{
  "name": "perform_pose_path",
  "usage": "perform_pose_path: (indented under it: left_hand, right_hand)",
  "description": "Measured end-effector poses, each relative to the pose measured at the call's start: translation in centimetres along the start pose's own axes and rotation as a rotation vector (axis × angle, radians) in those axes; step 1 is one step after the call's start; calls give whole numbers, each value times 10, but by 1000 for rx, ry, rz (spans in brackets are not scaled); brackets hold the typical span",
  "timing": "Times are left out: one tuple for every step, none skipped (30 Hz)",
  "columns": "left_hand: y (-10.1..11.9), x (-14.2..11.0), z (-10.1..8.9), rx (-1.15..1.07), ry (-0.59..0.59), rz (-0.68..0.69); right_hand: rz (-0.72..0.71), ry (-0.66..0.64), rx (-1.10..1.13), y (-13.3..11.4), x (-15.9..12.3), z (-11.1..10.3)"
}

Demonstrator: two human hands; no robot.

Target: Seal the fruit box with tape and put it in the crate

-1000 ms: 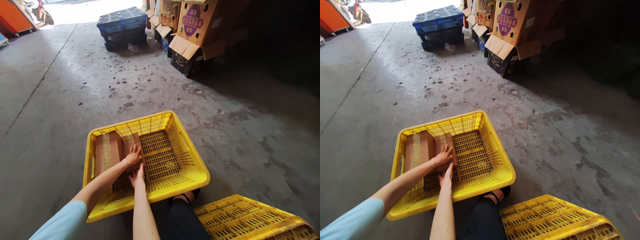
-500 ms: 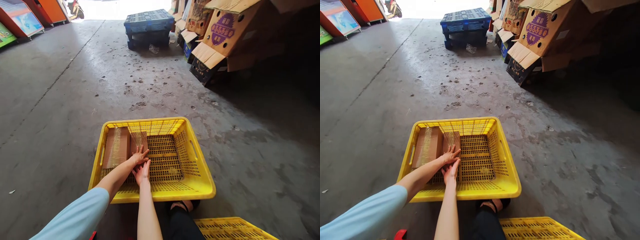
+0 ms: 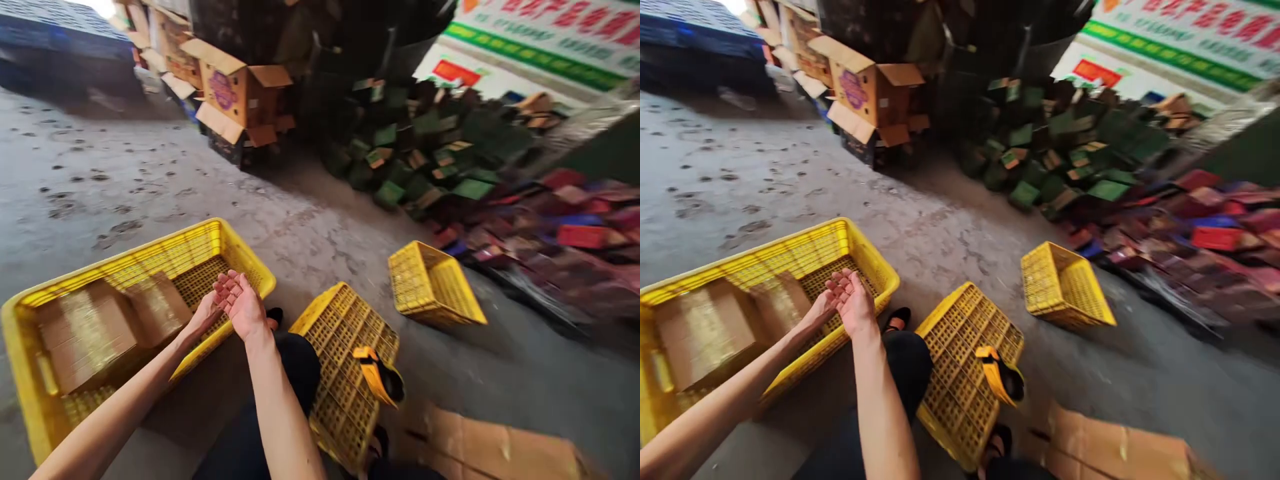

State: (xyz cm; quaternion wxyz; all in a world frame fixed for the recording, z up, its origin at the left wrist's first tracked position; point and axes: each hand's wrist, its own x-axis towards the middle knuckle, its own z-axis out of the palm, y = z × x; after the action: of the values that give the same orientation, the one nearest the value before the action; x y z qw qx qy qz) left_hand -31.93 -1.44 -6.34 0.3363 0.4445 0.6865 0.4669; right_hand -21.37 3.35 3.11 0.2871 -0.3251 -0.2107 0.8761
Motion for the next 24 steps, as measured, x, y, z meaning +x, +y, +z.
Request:
perform_pose_path:
  left_hand:
    - [20, -1, 14, -29, -32, 39]
    - [42, -3, 29, -54, -72, 84]
    - [66, -7, 46, -79, -114, 129]
    - [90, -12, 65, -116, -160, 179]
    - [114, -21, 86, -189, -219, 232]
    - [137, -32, 108, -242, -293, 270]
    - [157, -47, 132, -275, -385, 292]
    - [173, -64, 155, -290, -483, 305]
    - [185, -83, 179, -280, -602, 313]
    - [193, -104, 201, -252, -708, 315]
    - [198, -126, 221, -212, -799, 323]
    - [199, -148, 240, -166, -882, 335]
    - [198, -169, 257, -136, -953, 349]
    - [196, -190, 271, -115, -1016, 357]
    - [194, -210, 285, -90, -1076, 365]
    - [192, -228, 297, -62, -1129, 388]
    - [190, -246, 308, -30, -1177, 420]
    - [190, -262, 318, -2, -1212, 447]
    - [190, -277, 328, 19, -1231, 465]
    - [193, -291, 338, 33, -1240, 476]
    - [198, -303, 347, 36, -1241, 478]
    - [205, -314, 357, 26, -1240, 472]
    - [213, -324, 367, 8, -1244, 458]
    - [223, -333, 378, -18, -1250, 438]
  right_hand:
    - [-82, -13, -12, -19, -22, -6]
    - [-164, -13, -26, -37, -46, -14]
    - [-249, 9, -40, -56, -72, -25]
    - [-334, 52, -51, -73, -100, -39]
    - [-423, 116, -66, -88, -129, -56]
    - [-507, 201, -85, -101, -161, -75]
    - [-576, 303, -108, -111, -194, -96]
    - [-631, 423, -137, -117, -229, -119]
    - [-687, 554, -170, -119, -265, -141]
    - [-724, 673, -206, -118, -302, -164]
    - [-755, 779, -232, -112, -338, -186]
    - [-769, 872, -244, -104, -374, -208]
    - [-775, 964, -238, -93, -408, -228]
    - [-776, 1064, -215, -79, -441, -248]
    - [-778, 1158, -188, -64, -471, -267]
    - [-791, 1251, -163, -47, -498, -286]
    - [-803, 1337, -135, -28, -523, -304]
    - [-812, 1394, -115, -10, -546, -322]
    - [-798, 1465, -72, 9, -565, -339]
    - [-766, 1526, -29, 27, -583, -355]
    - [-734, 1585, 11, 42, -599, -370]
    - [-712, 1628, 20, 55, -613, -385]
    - [-693, 1697, 8, 65, -627, -399]
    - [-673, 1777, -22, 71, -639, -412]
